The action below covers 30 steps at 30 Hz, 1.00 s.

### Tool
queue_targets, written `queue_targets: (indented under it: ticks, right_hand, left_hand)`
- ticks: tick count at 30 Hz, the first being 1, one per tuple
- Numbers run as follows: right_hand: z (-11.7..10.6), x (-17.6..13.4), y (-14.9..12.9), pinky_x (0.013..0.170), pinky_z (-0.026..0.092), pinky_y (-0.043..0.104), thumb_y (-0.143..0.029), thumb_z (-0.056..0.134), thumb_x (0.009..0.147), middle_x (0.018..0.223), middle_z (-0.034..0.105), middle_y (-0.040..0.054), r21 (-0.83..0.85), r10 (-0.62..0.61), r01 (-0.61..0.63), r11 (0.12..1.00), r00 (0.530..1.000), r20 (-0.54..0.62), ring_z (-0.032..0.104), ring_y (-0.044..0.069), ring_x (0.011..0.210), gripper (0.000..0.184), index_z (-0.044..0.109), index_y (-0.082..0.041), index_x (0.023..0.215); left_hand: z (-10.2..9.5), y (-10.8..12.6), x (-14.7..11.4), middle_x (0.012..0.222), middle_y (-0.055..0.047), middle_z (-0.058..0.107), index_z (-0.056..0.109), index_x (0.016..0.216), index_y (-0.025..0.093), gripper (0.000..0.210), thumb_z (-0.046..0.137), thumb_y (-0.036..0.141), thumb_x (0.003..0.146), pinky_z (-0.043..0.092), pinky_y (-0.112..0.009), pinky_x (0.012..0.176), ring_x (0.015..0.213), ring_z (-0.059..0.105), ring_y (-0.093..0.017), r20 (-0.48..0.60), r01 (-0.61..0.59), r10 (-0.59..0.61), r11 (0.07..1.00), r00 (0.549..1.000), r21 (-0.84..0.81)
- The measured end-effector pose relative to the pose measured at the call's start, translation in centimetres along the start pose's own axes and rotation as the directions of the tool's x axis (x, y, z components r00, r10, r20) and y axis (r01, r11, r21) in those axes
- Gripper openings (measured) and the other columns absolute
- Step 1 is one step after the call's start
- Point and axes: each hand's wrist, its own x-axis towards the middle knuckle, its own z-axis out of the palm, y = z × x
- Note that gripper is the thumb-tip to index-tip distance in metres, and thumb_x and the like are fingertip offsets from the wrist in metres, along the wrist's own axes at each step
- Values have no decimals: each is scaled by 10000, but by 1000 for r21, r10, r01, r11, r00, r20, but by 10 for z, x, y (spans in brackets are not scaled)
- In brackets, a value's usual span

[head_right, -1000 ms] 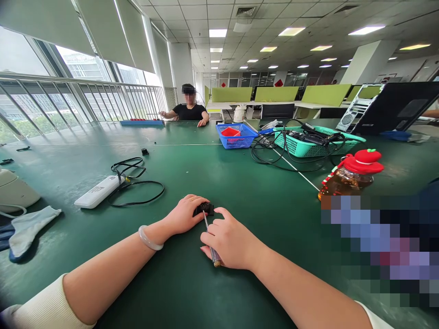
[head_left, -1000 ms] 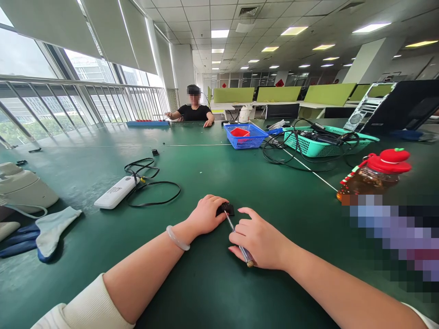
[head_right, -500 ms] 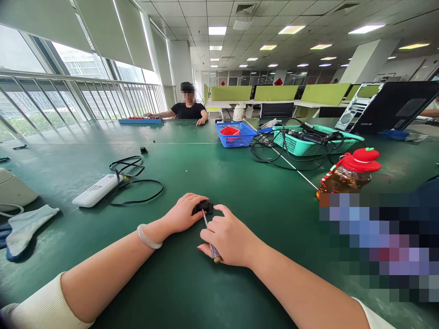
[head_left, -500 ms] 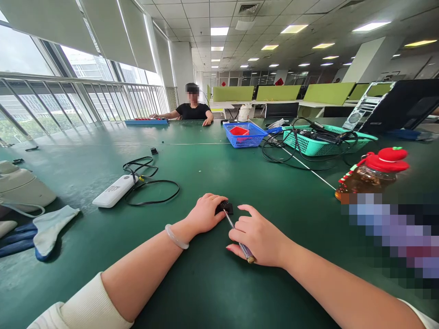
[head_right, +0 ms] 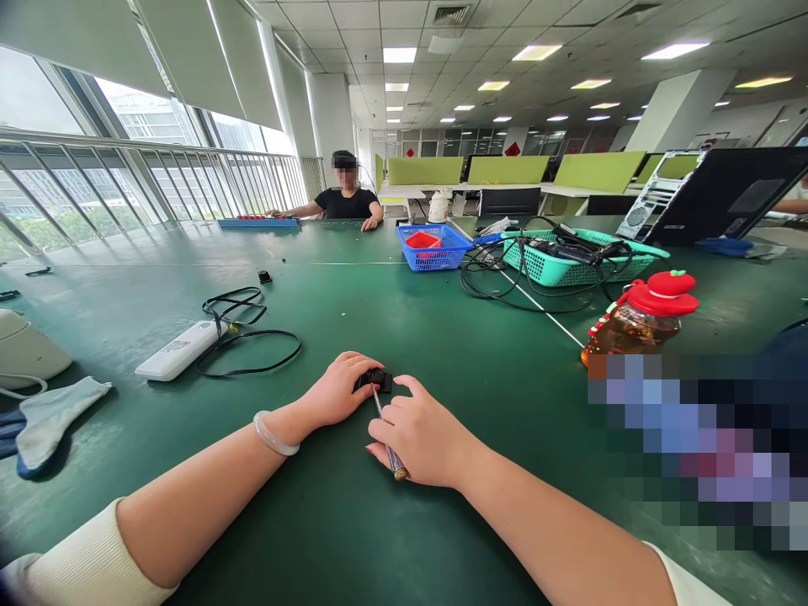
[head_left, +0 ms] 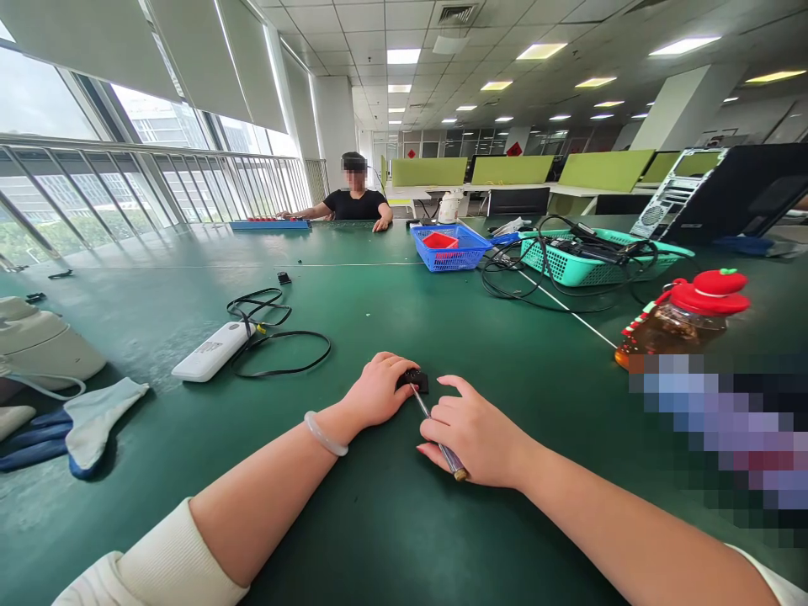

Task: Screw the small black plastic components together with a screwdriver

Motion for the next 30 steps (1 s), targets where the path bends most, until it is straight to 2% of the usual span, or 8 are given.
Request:
queue_targets:
  ticks: [6, 10, 17, 22, 30]
  right_hand:
    - [1, 1, 2, 1046, 325, 436, -234, 519, 904, 608, 552, -36, 16, 55, -54, 998, 997, -48, 473, 131, 587, 205, 554, -201, 705]
    - [1, 1, 4, 1044, 334, 423, -248, 510, 919, 600, 538, -36, 37, 89, -87, 996, 993, -76, 472, 129, 580, 227, 555, -201, 702]
    - [4, -1, 4, 1043, 333, 432, -252, 516, 918, 614, 546, -33, 37, 53, -51, 998, 997, -62, 482, 133, 590, 216, 553, -199, 712]
    - [3, -1, 4, 1053, 326, 429, -253, 510, 929, 617, 537, -38, 42, 59, -57, 998, 996, -65, 477, 130, 593, 225, 555, -201, 714]
    - [2, -1, 4, 1054, 322, 422, -255, 484, 944, 621, 539, -33, 48, 70, -67, 997, 994, -80, 485, 130, 594, 237, 563, -201, 727]
  left_hand:
    - [-1, 0, 2, 1160, -48, 694, 637, 1199, 208, 341, 600, 227, 861, 425, -416, 1045, 1167, 522, -259, -21, 14, -13, 1000, 1000, 18]
    - [-2, 0, 3, 1117, -44, 717, 662, 1180, 220, 332, 614, 250, 853, 454, -408, 1002, 1120, 557, -262, -49, 73, -71, 996, 996, 48]
    - [-3, 0, 3, 1122, -54, 704, 625, 1244, 241, 404, 619, 271, 841, 457, -406, 1007, 1157, 552, -259, -44, 132, -131, 991, 990, 21]
    - [-4, 2, 3, 1077, -42, 705, 651, 1150, 249, 329, 621, 273, 824, 471, -402, 978, 1117, 566, -260, -44, 182, -181, 983, 982, 3]
    - [-4, 0, 3, 1077, -41, 701, 656, 1126, 257, 300, 621, 277, 829, 477, -413, 970, 1108, 570, -264, -40, 178, -179, 984, 983, -16]
